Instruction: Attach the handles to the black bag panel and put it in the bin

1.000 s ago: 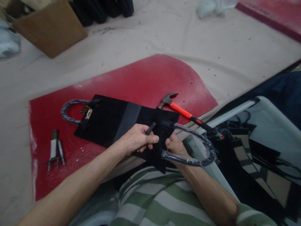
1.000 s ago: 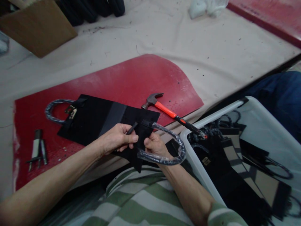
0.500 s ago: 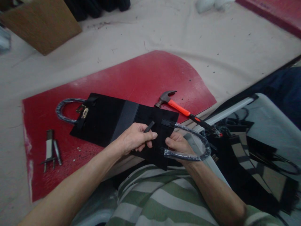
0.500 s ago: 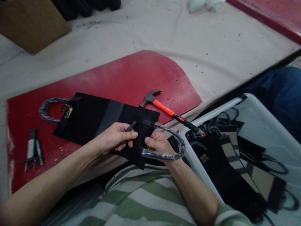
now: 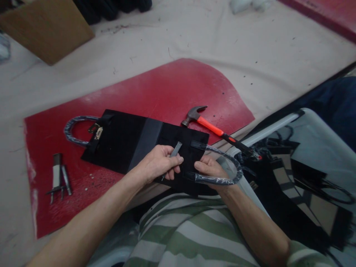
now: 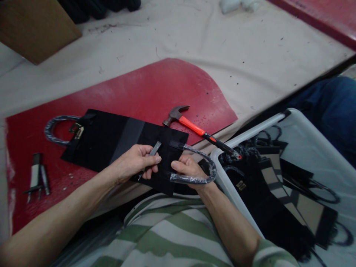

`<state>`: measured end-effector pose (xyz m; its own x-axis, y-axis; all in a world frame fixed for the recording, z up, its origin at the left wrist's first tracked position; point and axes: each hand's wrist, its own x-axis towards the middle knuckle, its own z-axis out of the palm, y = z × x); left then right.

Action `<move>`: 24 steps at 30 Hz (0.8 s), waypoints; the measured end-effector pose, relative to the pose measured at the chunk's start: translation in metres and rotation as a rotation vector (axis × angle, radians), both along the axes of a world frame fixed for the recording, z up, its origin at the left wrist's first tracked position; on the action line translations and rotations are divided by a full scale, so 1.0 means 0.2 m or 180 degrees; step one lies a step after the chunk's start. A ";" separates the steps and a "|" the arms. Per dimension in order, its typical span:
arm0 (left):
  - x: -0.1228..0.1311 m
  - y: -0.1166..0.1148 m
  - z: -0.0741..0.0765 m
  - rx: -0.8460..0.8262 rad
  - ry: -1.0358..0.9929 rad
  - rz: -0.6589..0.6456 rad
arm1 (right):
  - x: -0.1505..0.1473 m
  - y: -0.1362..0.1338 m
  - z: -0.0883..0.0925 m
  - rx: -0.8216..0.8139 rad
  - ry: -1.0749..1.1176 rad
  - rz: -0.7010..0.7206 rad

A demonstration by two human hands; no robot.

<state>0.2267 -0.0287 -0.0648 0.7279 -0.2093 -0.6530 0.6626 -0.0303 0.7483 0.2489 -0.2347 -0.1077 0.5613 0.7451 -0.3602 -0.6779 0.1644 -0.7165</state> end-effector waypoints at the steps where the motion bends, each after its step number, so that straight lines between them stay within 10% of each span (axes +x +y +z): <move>1: 0.00 0.00 0.00 0.0020 0.0002 -0.0009 | 0.00 0.00 0.00 0.0001 -0.0033 0.0020; 24: 0.01 -0.05 0.03 0.0361 0.0032 0.0070 | 0.01 0.03 0.01 -0.0464 -0.0165 -0.0306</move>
<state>0.2280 -0.0378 -0.0585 0.7247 -0.1177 -0.6790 0.6716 -0.0999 0.7341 0.2515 -0.2287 -0.1049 0.6480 0.6293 -0.4291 -0.6256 0.1185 -0.7711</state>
